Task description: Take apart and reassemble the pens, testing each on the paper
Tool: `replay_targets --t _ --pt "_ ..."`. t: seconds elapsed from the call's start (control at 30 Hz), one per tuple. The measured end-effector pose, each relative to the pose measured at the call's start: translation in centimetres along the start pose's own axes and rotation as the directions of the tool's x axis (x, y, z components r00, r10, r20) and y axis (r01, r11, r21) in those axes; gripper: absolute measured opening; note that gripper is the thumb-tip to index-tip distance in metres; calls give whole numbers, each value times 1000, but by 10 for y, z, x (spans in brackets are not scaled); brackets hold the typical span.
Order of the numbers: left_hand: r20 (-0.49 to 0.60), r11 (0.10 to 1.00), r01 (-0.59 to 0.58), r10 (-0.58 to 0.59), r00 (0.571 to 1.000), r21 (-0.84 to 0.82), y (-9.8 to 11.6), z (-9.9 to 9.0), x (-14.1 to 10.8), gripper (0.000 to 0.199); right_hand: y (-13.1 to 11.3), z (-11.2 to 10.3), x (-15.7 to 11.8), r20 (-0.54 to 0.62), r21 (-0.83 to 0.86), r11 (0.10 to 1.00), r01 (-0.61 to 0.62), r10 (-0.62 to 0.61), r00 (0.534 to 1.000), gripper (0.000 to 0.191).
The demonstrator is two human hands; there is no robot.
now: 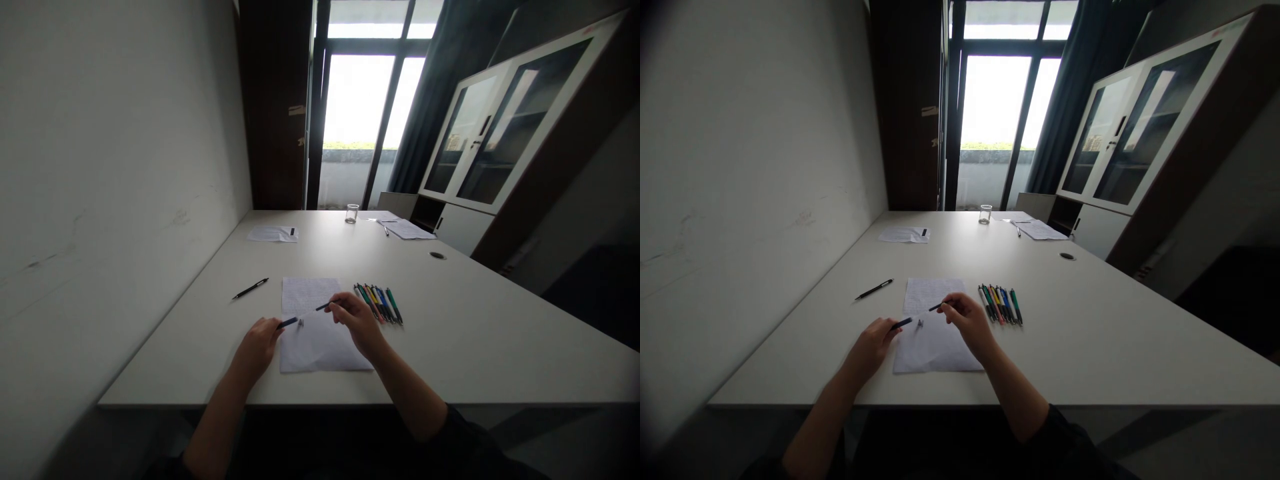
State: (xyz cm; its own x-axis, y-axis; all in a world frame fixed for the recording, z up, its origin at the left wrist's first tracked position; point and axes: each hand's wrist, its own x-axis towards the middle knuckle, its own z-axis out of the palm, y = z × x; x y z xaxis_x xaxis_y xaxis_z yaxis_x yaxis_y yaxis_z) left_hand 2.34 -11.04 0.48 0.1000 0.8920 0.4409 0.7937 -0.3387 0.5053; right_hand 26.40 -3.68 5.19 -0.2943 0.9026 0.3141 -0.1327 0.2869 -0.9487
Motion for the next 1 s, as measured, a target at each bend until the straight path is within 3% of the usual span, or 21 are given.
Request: replay_targets --t 0.37,0.57,0.7,0.83,1.0 --pt "6 999 11 -11 1000 -42 -1 -1 -1 16 6 1 2 1 4 1000 -17 17 1000 20" --pt "13 999 -10 11 1000 -46 3 -3 0 17 6 12 1 139 -179 984 5 20 990 22" --pt "5 998 -25 26 1000 -53 5 -5 0 16 11 19 2 295 -401 909 111 13 955 21" --pt "-2 999 -26 26 1000 -43 3 -3 1 16 23 16 8 282 -583 794 172 -1 959 17" --pt "11 999 -24 24 1000 -38 2 -3 1 16 39 16 17 286 -741 652 161 89 954 20"
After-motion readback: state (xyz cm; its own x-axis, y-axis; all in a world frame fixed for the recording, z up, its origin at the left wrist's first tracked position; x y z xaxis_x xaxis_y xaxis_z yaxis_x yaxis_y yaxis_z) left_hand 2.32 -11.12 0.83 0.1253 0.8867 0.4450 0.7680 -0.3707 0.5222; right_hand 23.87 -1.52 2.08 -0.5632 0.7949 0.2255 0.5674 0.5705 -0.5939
